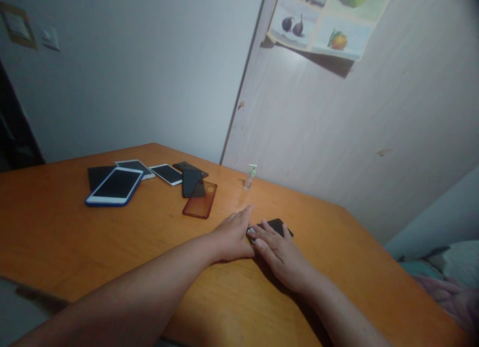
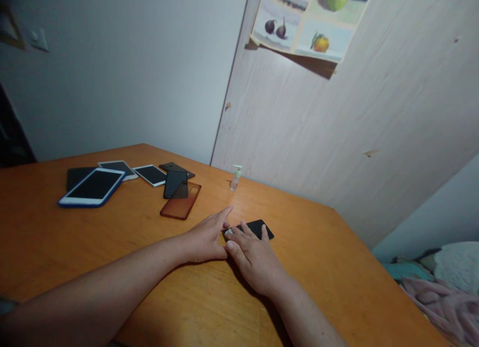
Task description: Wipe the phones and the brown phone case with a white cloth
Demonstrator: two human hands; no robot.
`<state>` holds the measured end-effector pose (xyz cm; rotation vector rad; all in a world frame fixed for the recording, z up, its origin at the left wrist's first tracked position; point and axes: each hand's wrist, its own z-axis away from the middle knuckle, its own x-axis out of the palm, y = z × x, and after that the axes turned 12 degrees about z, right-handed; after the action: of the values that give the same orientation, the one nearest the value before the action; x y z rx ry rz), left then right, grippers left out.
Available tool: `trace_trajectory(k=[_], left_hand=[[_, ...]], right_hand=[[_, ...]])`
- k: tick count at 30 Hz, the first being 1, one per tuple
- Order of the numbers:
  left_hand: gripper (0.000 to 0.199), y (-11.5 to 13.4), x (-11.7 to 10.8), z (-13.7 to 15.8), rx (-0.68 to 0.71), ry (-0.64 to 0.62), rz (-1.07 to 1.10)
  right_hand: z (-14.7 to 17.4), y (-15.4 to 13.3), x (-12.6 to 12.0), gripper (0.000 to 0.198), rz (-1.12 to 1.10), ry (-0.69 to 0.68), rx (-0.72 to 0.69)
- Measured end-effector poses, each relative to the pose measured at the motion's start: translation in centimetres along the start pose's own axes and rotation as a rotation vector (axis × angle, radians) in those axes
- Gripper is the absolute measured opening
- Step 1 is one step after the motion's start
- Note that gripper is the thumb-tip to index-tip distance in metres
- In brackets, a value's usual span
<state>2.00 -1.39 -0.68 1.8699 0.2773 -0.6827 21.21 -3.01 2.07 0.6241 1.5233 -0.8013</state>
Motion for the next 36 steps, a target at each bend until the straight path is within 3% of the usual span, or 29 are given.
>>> trace_trajectory(k=[6,12,18,25,31,33,36], left_hand=[[0.112,-0.3,0.2,-0.1,0.029,0.012,0.023],[0.110,-0.2,0.2,0.1,0.022,0.017,-0.001],[0.103,0.1,0.1,0.3,0.054,-0.003,-0.074],[0.103,0.3,-0.1,0.3,0.022,-0.013,-0.081],[0.093,0.1,-0.2,0.4,0.058,-0.041,-0.156],[0.087,0.2,-0.3,0.5,0.052,-0.020,-0.199],[0.068,0.4,-0.5,0.5,0.030,0.030,-0.263]], right_hand=[[-0.7,0.8,0.6,0.056,-0.009,-0.020,0.004],[-0.8,3.9,1.3,0.063,0.076,0.035,0.324],[-0.9,2.8,1.5,0.058,-0.002,0.005,0.106],[-0.9,6.7,1.9,0.061,0.054,0.062,0.427],[-0.7,5.5,2.0,0.059,0.060,0.027,0.203],[-0.9,5.5,2.0,0.058,0.054,0.032,0.232],[-1.1,6.4,2.1,0.059,0.078,0.057,0.393]])
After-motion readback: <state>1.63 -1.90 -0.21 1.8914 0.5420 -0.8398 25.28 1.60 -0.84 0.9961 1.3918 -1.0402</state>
